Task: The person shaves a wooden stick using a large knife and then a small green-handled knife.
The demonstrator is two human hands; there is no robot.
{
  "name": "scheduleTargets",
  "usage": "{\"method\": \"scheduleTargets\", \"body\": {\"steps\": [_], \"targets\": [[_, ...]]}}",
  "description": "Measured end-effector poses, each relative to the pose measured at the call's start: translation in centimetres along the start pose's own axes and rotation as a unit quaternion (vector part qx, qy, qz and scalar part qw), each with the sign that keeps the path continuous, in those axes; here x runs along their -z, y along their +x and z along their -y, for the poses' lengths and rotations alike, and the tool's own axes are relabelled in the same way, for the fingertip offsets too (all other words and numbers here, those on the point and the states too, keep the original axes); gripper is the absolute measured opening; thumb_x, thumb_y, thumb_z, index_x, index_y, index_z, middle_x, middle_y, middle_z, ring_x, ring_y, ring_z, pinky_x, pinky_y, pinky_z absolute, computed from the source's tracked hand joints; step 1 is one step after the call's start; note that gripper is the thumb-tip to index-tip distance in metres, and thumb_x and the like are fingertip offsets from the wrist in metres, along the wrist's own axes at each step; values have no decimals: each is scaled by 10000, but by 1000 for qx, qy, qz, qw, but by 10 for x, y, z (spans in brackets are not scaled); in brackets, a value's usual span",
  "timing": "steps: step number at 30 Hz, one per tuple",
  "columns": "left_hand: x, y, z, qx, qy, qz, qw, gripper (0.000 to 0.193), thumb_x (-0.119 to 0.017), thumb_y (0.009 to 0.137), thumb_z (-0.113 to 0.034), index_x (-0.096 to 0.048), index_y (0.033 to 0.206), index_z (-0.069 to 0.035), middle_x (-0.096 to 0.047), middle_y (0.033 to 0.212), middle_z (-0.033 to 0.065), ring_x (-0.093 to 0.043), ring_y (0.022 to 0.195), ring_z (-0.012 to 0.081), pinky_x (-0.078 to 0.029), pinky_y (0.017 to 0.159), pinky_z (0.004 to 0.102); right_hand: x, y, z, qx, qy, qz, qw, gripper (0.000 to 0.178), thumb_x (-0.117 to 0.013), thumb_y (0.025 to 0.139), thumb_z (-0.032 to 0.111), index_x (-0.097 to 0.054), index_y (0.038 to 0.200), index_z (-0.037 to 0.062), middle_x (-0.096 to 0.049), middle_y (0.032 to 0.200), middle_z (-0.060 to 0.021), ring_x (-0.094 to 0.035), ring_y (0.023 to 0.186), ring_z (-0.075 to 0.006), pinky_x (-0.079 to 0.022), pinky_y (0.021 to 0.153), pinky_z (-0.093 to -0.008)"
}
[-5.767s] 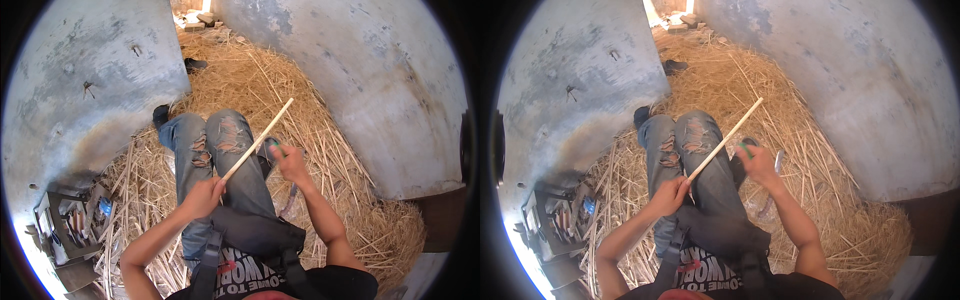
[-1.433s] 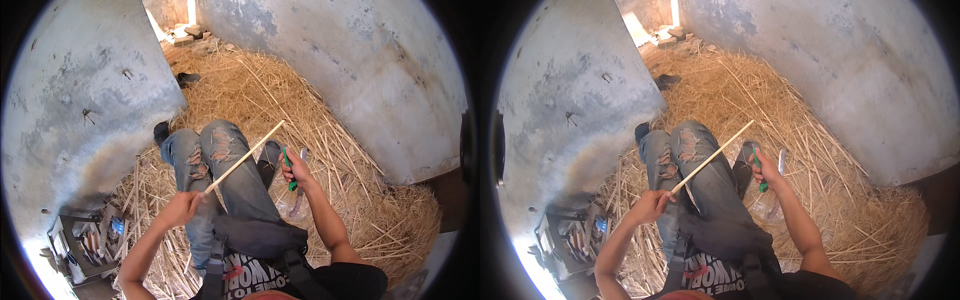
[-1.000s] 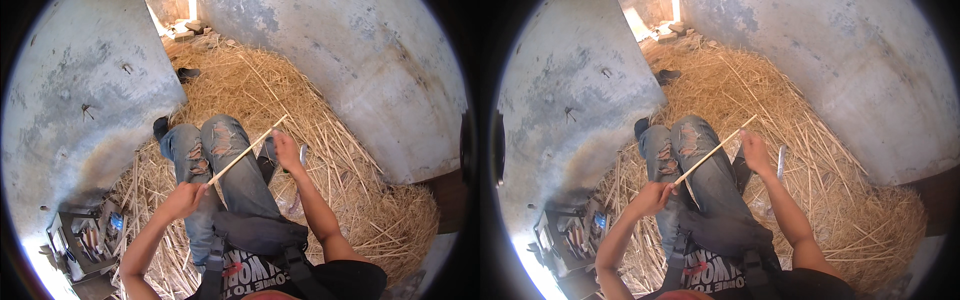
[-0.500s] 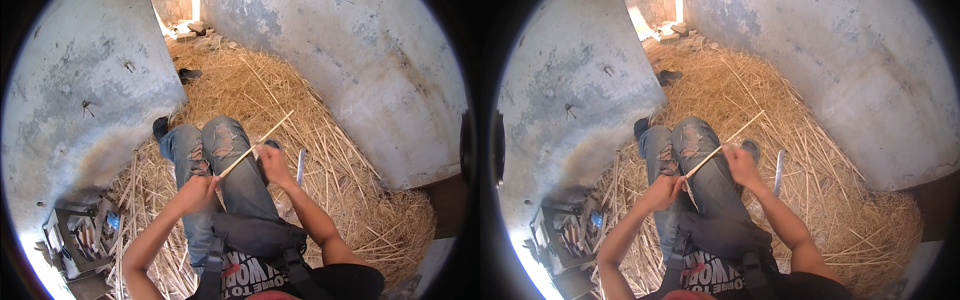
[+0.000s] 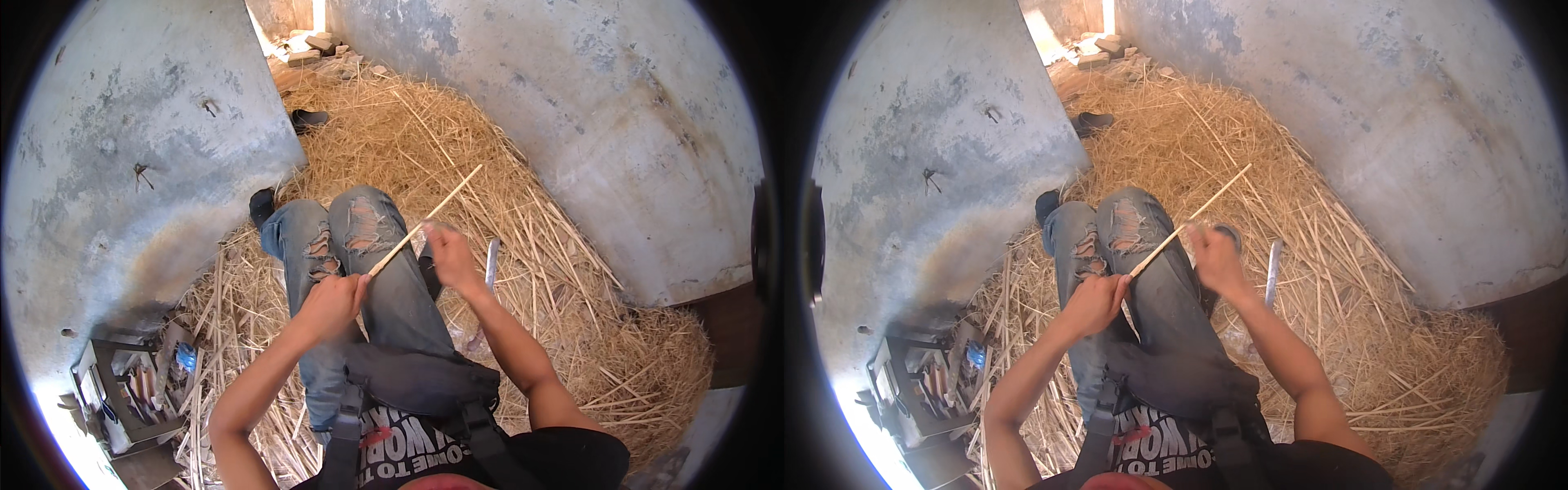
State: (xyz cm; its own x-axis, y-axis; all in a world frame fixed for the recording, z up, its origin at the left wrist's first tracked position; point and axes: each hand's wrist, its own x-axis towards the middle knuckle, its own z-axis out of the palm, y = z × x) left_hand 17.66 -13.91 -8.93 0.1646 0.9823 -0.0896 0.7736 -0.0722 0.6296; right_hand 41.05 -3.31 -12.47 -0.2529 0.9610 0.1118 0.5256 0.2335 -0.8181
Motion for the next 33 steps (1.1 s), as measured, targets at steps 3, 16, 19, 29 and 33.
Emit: {"method": "scheduleTargets", "body": {"steps": [3,16,19,29,33], "targets": [[-2,0,1,3,13,-6,1000,421,-444,1054,-312,-641,829,-16,-631,695,249,-614,680,470,-499,662,553,-7,-18,26,3,-3,78,997,560,-452,1037,454,-607,818,-38,-569,635,-256,-575,606,-413,-436,609,-477],[45,-85,7,-14,75,-82,994,212,-673,923,-223,-670,1064,-65,-663,733,147,-656,663,373,-501,600,462,5,3,-3,1,-6,4,1000,567,-465,1032,453,-546,779,-48,-461,587,-184,-433,550,-266,-381,568,-430],[42,-102,13,-12,79,-97,992,195,-700,890,-152,-685,1066,-69,-664,738,135,-653,634,349,-499,566,440,22,29,-24,6,-36,-42,998,554,-467,1034,438,-557,780,-47,-505,598,-226,-480,557,-328,-385,575,-463],[17,-95,21,-22,150,-115,982,388,-620,809,-50,-649,1191,-109,-606,730,78,-626,581,327,-491,520,448,7,11,-5,1,-17,-10,1000,595,-437,1041,460,-509,695,-19,-452,572,-163,-432,550,-251,-364,565,-431],[10,-90,22,-16,128,-105,986,455,-617,779,-40,-637,1228,-109,-624,786,88,-637,618,341,-507,546,458,13,20,-5,-20,-15,21,999,578,-433,1039,460,-608,800,-36,-557,634,-227,-553,609,-316,-419,617,-452]]}}
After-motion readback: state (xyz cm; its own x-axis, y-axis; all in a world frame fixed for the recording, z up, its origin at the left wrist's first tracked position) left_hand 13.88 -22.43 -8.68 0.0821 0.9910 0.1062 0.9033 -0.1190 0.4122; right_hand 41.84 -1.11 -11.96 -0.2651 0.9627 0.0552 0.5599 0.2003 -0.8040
